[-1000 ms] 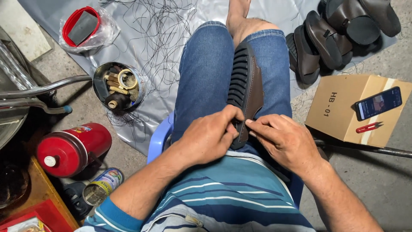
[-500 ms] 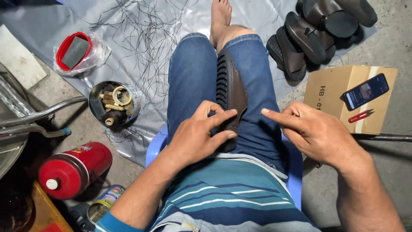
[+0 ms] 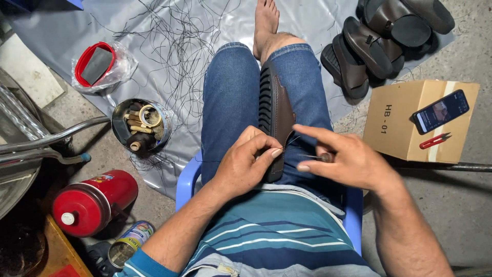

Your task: Hand-stitching the sole of a brown shoe using a needle and thread.

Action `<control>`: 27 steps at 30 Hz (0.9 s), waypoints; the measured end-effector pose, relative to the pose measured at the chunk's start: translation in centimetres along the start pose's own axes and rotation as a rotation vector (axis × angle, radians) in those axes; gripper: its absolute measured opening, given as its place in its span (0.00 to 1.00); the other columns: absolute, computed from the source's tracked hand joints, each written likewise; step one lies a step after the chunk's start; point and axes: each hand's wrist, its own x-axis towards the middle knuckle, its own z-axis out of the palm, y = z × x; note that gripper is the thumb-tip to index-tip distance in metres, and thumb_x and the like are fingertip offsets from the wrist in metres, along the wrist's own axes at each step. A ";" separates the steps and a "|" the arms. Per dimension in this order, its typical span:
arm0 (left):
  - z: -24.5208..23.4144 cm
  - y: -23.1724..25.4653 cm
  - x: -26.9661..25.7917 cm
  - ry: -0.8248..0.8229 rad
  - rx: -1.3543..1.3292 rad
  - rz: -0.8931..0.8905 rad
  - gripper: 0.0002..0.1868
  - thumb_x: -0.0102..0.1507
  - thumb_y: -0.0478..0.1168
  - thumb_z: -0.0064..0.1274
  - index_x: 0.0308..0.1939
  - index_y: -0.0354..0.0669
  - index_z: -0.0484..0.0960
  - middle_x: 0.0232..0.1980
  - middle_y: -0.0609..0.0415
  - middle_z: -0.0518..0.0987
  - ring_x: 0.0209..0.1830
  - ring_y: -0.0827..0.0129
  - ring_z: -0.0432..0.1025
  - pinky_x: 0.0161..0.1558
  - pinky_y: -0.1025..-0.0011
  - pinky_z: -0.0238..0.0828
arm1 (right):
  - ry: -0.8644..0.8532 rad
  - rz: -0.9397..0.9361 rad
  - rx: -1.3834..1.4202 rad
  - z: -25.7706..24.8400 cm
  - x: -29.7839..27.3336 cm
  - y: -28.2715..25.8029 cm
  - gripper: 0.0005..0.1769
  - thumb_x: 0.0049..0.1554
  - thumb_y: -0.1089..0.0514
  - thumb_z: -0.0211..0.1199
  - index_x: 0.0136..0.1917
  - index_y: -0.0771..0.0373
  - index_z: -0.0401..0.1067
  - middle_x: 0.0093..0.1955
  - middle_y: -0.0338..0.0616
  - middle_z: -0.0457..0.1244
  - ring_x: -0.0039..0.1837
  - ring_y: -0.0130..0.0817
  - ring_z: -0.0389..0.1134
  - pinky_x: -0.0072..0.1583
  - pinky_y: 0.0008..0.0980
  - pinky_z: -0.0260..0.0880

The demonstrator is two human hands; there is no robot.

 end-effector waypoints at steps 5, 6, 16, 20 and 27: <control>0.3 -0.9 -0.7 0.113 -0.098 0.117 0.04 0.60 0.38 0.48 0.38 0.48 0.76 0.34 0.56 0.67 0.32 0.61 0.68 0.35 0.72 0.66 | 0.194 -0.436 0.391 2.1 1.4 0.0 0.04 0.48 0.56 0.61 0.36 0.53 0.76 0.18 0.34 0.57 0.26 0.24 0.57 0.31 0.24 0.60; 0.4 -0.7 -1.1 0.114 -0.099 0.110 0.04 0.60 0.38 0.48 0.38 0.48 0.76 0.34 0.56 0.67 0.32 0.61 0.68 0.35 0.72 0.66 | 0.188 -0.434 0.393 1.9 1.5 0.0 0.04 0.48 0.56 0.61 0.36 0.53 0.76 0.18 0.34 0.57 0.26 0.24 0.57 0.31 0.24 0.60; 1.6 -2.1 -3.1 0.262 0.190 0.288 0.04 0.58 0.41 0.51 0.36 0.56 0.78 0.41 0.56 0.69 0.25 0.53 0.71 0.25 0.64 0.70 | 0.259 -0.456 -0.191 2.1 1.0 -0.1 0.08 0.46 0.47 0.61 0.36 0.49 0.73 0.35 0.34 0.62 0.37 0.39 0.67 0.38 0.37 0.68; 1.7 -2.8 -2.9 0.276 0.142 0.283 0.03 0.58 0.42 0.52 0.35 0.59 0.79 0.41 0.58 0.70 0.25 0.53 0.72 0.25 0.65 0.70 | -0.038 -0.433 0.673 2.7 1.3 2.8 0.04 0.48 0.60 0.60 0.33 0.62 0.71 0.38 0.42 0.66 0.42 0.28 0.62 0.43 0.32 0.65; 1.3 -2.8 -3.1 0.299 0.129 0.281 0.03 0.58 0.43 0.53 0.35 0.59 0.79 0.42 0.59 0.71 0.26 0.53 0.73 0.25 0.63 0.71 | 0.548 -0.486 1.335 -5.1 3.1 29.6 0.07 0.64 0.40 0.52 0.48 0.38 0.59 0.43 0.15 0.48 0.52 0.08 0.49 0.55 0.07 0.53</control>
